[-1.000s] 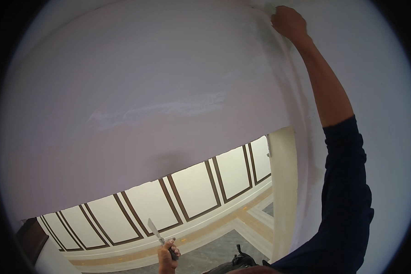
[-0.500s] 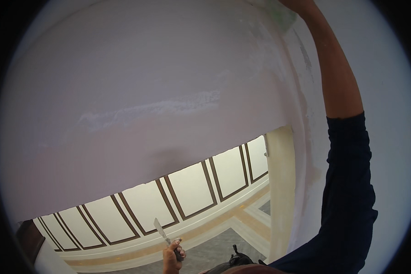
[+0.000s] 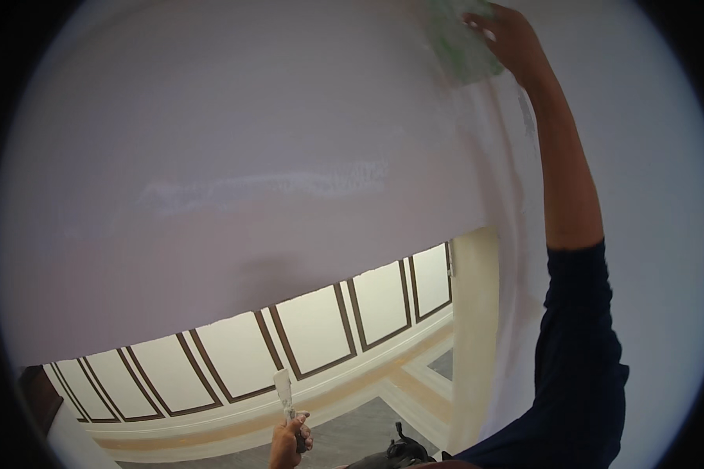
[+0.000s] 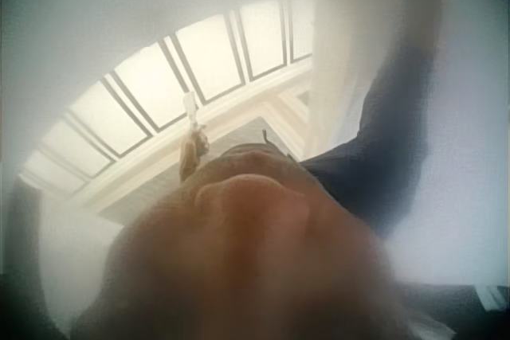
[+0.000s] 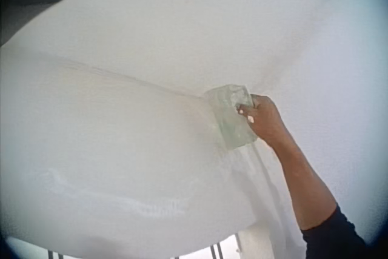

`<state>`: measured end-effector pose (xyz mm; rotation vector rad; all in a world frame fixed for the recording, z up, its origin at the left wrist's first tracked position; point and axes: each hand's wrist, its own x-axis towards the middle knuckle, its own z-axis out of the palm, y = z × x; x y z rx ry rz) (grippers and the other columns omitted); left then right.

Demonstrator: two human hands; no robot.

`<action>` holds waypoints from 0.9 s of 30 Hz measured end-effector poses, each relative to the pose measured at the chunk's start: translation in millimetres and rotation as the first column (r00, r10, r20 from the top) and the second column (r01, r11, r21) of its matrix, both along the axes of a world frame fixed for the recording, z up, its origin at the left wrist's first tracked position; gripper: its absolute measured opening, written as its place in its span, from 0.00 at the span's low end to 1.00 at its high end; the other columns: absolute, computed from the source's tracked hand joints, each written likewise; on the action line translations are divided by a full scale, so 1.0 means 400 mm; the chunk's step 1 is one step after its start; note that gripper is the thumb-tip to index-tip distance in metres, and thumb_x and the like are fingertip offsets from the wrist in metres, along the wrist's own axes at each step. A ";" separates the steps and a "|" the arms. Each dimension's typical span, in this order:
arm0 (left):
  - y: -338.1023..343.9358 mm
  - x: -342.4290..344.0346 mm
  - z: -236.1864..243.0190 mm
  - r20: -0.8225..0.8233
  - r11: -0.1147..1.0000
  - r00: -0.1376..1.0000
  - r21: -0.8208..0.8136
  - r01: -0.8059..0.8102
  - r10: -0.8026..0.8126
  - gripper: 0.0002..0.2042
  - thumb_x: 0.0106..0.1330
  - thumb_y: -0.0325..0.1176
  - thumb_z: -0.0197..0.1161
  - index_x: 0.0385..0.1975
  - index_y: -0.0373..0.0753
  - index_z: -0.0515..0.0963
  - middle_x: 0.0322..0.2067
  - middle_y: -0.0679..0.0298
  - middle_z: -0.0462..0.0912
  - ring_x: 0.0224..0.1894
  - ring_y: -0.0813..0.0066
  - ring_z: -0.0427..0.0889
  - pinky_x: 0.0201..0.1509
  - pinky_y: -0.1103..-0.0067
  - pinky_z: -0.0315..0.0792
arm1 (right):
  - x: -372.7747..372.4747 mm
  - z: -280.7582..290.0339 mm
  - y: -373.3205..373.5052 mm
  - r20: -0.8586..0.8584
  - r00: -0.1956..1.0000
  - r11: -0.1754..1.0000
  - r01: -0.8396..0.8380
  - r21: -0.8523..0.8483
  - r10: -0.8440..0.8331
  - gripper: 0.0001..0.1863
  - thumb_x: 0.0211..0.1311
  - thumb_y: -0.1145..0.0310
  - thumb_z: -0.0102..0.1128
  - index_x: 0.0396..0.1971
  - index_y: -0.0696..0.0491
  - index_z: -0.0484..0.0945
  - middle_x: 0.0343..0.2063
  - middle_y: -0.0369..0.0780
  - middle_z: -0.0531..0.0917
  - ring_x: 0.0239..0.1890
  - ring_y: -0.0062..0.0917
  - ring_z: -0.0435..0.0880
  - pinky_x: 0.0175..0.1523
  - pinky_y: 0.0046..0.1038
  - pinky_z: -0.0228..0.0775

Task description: The person applies plaster to a curved ceiling surface using a trowel and a hawk. They repeatedly scoop plaster from the hawk and smooth it onto the ceiling, working along the edge of a decorative molding.

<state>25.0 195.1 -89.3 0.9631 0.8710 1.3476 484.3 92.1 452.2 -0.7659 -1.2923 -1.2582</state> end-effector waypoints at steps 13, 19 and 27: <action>-0.301 0.125 0.282 -0.407 0.791 0.744 0.079 0.606 -0.529 0.13 0.74 0.38 0.56 0.47 0.34 0.75 0.19 0.70 0.73 0.15 0.86 0.69 0.16 0.85 0.60 | -0.175 -0.979 -0.033 -0.295 0.193 0.301 -0.873 0.385 0.936 0.14 0.64 0.74 0.62 0.47 0.61 0.75 0.41 0.37 0.79 0.43 0.19 0.78 0.50 0.24 0.71; -0.332 0.220 0.290 -0.517 0.806 0.697 0.024 0.592 -0.496 0.10 0.73 0.38 0.57 0.35 0.37 0.74 0.18 0.72 0.70 0.14 0.86 0.68 0.16 0.85 0.62 | -0.191 -1.215 -0.047 -0.651 0.179 0.255 -0.967 0.022 0.738 0.14 0.60 0.80 0.63 0.46 0.60 0.79 0.41 0.37 0.83 0.44 0.19 0.79 0.49 0.23 0.69; -0.278 0.177 0.309 -0.521 0.834 0.708 -0.014 0.552 -0.477 0.13 0.73 0.40 0.58 0.41 0.35 0.77 0.17 0.73 0.71 0.11 0.89 0.64 0.13 0.87 0.56 | -0.257 -1.180 0.013 -0.340 0.721 0.560 -0.687 -0.463 0.604 0.15 0.58 0.81 0.63 0.46 0.56 0.83 0.41 0.41 0.86 0.41 0.27 0.83 0.45 0.26 0.74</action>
